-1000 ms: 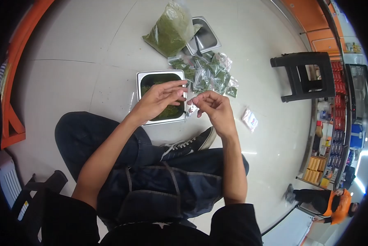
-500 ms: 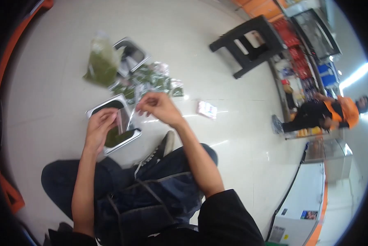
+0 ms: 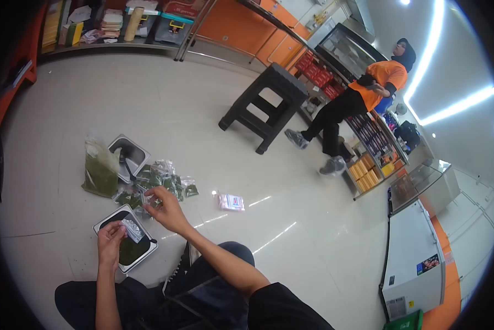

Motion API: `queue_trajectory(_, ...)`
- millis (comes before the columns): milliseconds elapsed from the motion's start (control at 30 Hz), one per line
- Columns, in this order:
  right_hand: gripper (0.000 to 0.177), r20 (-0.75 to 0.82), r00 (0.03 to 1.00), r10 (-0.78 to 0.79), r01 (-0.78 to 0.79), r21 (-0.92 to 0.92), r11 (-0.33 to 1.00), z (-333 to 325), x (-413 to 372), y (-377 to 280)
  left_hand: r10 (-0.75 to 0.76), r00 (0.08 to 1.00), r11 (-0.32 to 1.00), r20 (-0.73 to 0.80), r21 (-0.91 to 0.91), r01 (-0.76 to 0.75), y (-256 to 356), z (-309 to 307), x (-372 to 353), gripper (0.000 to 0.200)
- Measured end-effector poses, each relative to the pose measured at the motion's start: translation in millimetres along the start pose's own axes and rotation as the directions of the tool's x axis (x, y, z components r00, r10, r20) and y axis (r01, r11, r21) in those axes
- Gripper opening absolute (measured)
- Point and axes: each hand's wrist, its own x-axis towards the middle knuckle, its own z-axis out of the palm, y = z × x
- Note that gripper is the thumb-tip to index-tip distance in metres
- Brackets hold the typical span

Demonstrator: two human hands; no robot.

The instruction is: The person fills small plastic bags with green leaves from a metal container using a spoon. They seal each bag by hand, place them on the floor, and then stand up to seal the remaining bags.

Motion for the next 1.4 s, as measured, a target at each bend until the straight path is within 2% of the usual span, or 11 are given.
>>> queue_trajectory(33, 0.025, 0.009, 1.000, -0.014, 0.014, -0.003, 1.000, 3, -2, -5, 0.005, 0.999, 1.000, -0.032, 0.002, -0.005, 1, -1, 0, 0.020)
queue_trajectory(100, 0.029, 0.059, 0.974, -0.217, 0.222, -0.098, 0.970, 10, -9, -14, 0.036, 0.998, 0.999, -0.056, 0.008, -0.036, -1, -3, 2, 0.017)
queue_trajectory(133, 0.031, 0.159, 0.961, -0.225, 0.229, -0.010, 0.973, 14, -16, -20, 0.040, 0.998, 0.999, -0.050, -0.007, -0.040, 0, -2, 1, 0.015)
queue_trajectory(233, 0.029, 0.232, 0.933, -0.275, 0.289, -0.030, 0.957, 31, -28, -32, 0.058, 0.997, 0.998, -0.045, -0.031, -0.059, 2, 4, -1, 0.010)
queue_trajectory(467, 0.024, 0.273, 0.938, -0.215, 0.244, -0.077, 0.967, 38, -32, -24, 0.092, 0.995, 0.995, 0.045, -0.034, -0.090, 5, 10, -5, 0.006)
queue_trajectory(667, 0.023, 0.214, 0.934, -0.285, 0.323, -0.170, 0.931, 40, -35, -19, 0.136, 0.990, 0.991, 0.038, 0.009, -0.137, 0, 12, -3, 0.006)
queue_trajectory(967, 0.023, 0.225, 0.910, -0.348, 0.396, -0.223, 0.891, 42, -35, -20, 0.241, 0.971, 0.962, 0.000, 0.133, -0.239, 2, 14, -5, 0.008)
queue_trajectory(1133, 0.021, 0.230, 0.920, -0.317, 0.361, -0.184, 0.914, 37, -32, -26, 0.278, 0.961, 0.940, 0.015, 0.200, -0.275, 3, 14, -5, 0.014)
queue_trajectory(1233, 0.018, 0.255, 0.922, -0.292, 0.332, -0.129, 0.934, 32, -28, -30, 0.303, 0.953, 0.936, 0.026, 0.182, -0.302, -1, 13, -4, 0.016)
queue_trajectory(1400, 0.015, 0.330, 0.933, -0.145, 0.169, -0.044, 0.985, 24, -23, -31, 0.304, 0.951, 0.928, 0.056, 0.209, -0.309, -3, 11, -2, 0.020)
